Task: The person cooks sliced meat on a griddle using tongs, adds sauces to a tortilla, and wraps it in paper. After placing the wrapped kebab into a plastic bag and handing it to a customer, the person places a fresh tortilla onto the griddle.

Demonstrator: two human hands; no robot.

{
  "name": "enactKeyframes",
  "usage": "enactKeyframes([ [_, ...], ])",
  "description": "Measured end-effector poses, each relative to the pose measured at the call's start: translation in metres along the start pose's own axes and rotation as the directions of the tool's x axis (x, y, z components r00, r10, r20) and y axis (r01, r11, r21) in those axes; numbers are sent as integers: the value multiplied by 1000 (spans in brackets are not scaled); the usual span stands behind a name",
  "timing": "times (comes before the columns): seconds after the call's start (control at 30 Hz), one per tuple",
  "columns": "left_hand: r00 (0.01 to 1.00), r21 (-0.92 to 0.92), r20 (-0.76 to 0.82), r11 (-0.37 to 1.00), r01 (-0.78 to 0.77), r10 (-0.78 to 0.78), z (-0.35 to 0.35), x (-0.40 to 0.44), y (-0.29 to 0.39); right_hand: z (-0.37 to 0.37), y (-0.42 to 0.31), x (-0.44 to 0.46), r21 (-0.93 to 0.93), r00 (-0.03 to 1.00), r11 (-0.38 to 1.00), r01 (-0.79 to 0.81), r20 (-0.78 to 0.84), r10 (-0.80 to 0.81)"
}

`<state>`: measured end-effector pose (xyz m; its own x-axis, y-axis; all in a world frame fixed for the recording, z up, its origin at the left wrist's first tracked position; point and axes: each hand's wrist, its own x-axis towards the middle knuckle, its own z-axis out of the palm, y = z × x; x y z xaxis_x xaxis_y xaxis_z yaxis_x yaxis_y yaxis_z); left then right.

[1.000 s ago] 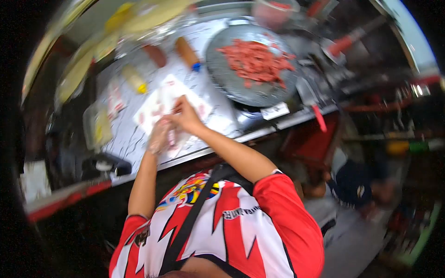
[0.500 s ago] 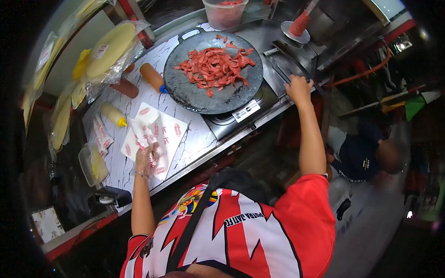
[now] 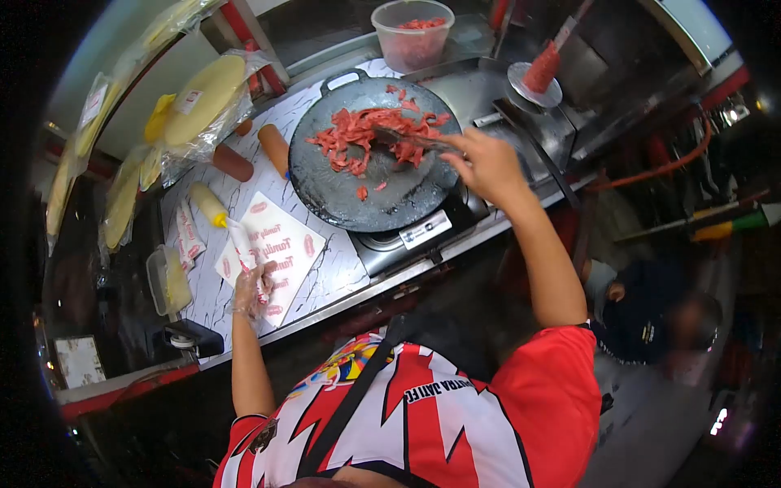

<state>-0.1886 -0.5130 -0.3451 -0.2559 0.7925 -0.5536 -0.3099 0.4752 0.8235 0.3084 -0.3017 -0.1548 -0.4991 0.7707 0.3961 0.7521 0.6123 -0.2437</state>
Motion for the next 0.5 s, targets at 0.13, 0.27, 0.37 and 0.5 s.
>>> enactKeyframes([
  [0.13, 998, 21, -70, 1000, 2, -1, 7, -13, 0, 4, 19, 20, 12, 999, 1000, 14, -30, -13],
  [0.27, 998, -31, -47, 999, -31, 30, 2, -3, 0, -24, 8, 29, 62, 988, 998, -10, 157, 0],
  [0.37, 999, -13, -36, 1000, -21, 21, -3, 0, -9, -32, 28, 48, 6, 997, 1000, 27, 67, -27],
  [0.5, 1000, -27, -19, 1000, -2, 2, -3, 1, 0, -4, 7, 37, 41, 994, 998, 46, 93, -49],
])
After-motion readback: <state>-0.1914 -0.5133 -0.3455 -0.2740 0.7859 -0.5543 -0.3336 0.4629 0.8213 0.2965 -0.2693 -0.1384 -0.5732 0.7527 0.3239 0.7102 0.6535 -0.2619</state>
